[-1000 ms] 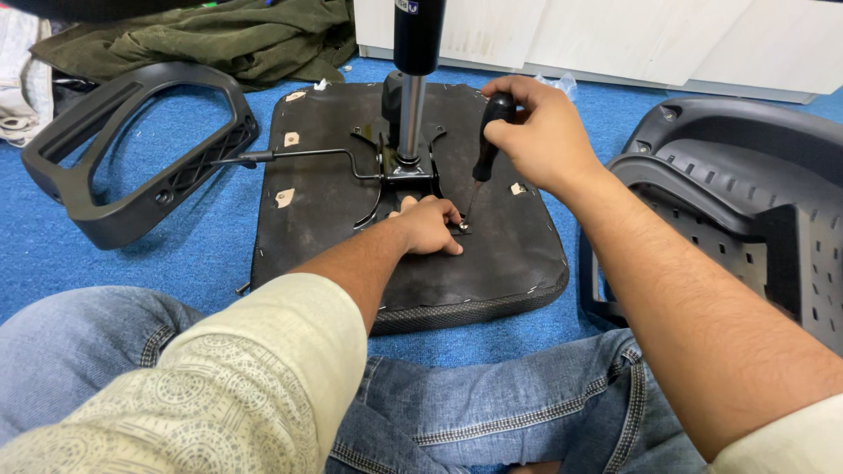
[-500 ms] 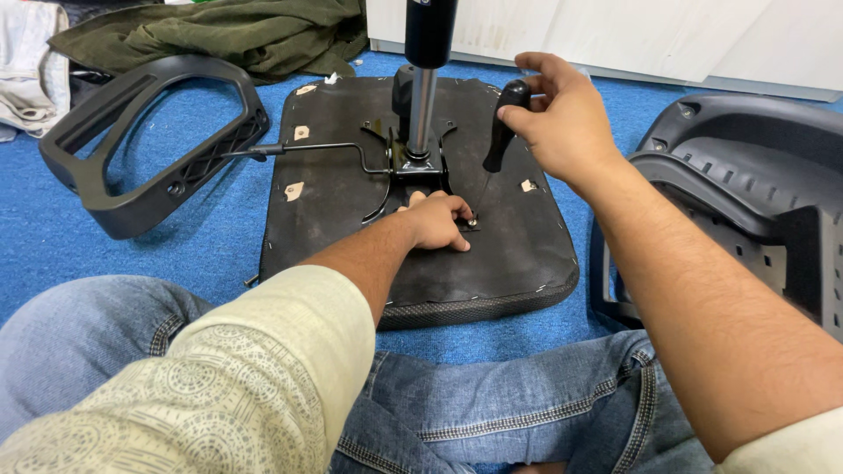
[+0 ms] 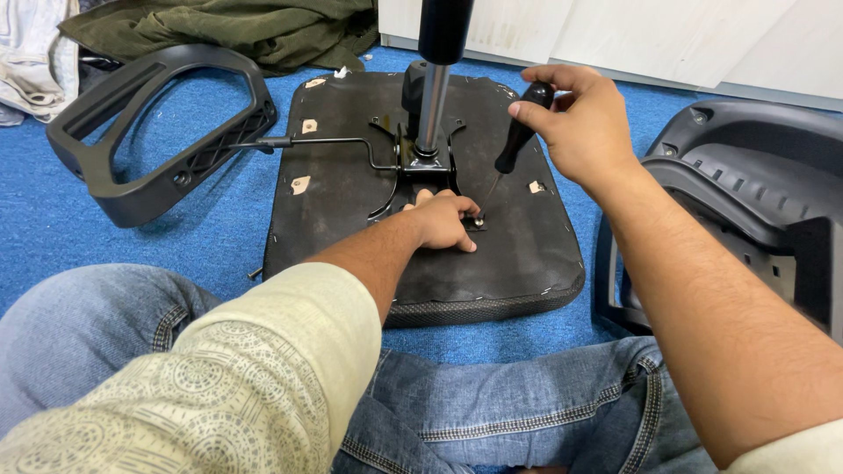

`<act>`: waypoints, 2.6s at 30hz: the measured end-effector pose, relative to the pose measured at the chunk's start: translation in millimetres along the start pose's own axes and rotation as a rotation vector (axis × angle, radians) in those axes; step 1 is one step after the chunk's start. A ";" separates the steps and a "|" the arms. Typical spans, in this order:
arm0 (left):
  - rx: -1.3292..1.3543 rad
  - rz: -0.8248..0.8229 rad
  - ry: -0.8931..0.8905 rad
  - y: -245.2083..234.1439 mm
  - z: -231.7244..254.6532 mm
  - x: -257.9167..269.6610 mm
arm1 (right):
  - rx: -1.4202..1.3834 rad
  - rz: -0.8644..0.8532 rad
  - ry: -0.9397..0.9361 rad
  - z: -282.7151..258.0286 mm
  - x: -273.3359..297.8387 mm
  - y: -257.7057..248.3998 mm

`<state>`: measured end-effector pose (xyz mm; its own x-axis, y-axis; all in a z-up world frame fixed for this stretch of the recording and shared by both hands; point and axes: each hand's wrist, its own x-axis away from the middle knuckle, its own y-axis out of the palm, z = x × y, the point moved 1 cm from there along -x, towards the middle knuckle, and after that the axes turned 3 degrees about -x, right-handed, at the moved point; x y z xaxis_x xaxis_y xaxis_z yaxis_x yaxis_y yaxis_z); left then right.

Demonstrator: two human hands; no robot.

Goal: The person sits on the floor and uses a screwdriver to remove screws from the underside of an office chair seat. They detach the metal mounting plate and gas lift mechanism from the seat cushion, leaving the components separated.

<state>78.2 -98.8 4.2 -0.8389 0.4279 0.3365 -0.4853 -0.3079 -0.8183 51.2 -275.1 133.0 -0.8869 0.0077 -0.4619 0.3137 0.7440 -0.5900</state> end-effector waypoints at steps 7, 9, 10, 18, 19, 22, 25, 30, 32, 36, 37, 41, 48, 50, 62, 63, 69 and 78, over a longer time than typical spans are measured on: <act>0.020 0.037 0.024 4.6 -7.8 -10.9 | -0.186 -0.068 -0.014 5.4 -2.4 4.2; 0.015 0.058 0.039 6.2 -8.3 -11.4 | -0.165 -0.036 -0.049 5.7 1.2 6.4; 0.010 0.069 0.045 6.6 -8.1 -11.1 | -0.125 -0.001 -0.130 4.7 3.5 6.5; -0.025 0.037 0.031 4.5 -4.0 -6.8 | -0.059 0.067 -0.088 3.5 6.5 10.3; -0.024 0.036 0.023 4.5 -3.4 -6.8 | -0.127 0.051 -0.107 4.9 4.6 11.0; -0.018 0.033 0.019 3.4 -2.3 -5.0 | -0.195 0.011 -0.144 8.1 4.4 10.8; -0.001 0.024 0.009 2.4 -0.1 -2.0 | -0.196 0.005 -0.123 8.3 8.0 11.9; -0.030 0.041 0.020 2.3 1.8 5.0 | -0.143 0.086 -0.187 3.9 18.6 13.1; -0.042 0.034 0.023 1.7 3.1 6.4 | -0.047 0.132 -0.201 1.4 19.5 12.7; -0.042 0.021 0.002 2.7 5.2 5.6 | -0.047 0.104 -0.124 -1.0 14.4 13.3; -0.043 0.014 -0.006 3.6 5.8 4.6 | -0.080 0.079 -0.096 0.1 13.6 12.0; -0.024 0.028 0.012 3.1 1.2 -0.8 | -0.283 -0.012 -0.111 8.2 12.1 7.0; -0.001 0.042 0.017 3.2 2.1 1.9 | -0.287 0.049 -0.092 11.8 14.9 2.4; -0.003 0.040 0.020 2.2 2.3 4.6 | -0.162 0.102 -0.130 8.4 19.3 -1.1; 0.048 0.001 -0.017 0.1 3.7 6.2 | -0.416 -0.012 -0.020 4.2 14.7 -9.0; 0.045 0.007 -0.015 -0.1 3.6 6.5 | -0.412 -0.018 -0.021 5.1 14.5 -8.4; 0.019 0.013 0.003 -1.1 4.4 9.3 | -0.257 0.038 -0.044 6.6 18.7 -5.7; 0.048 0.011 0.002 0.9 2.3 2.8 | -0.363 -0.020 -0.014 14.1 10.4 -10.2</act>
<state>74.8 -99.8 5.5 -0.8438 0.4259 0.3265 -0.4873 -0.3532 -0.7986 43.6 -292.0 124.8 -0.8859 -0.0164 -0.4636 0.1536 0.9326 -0.3266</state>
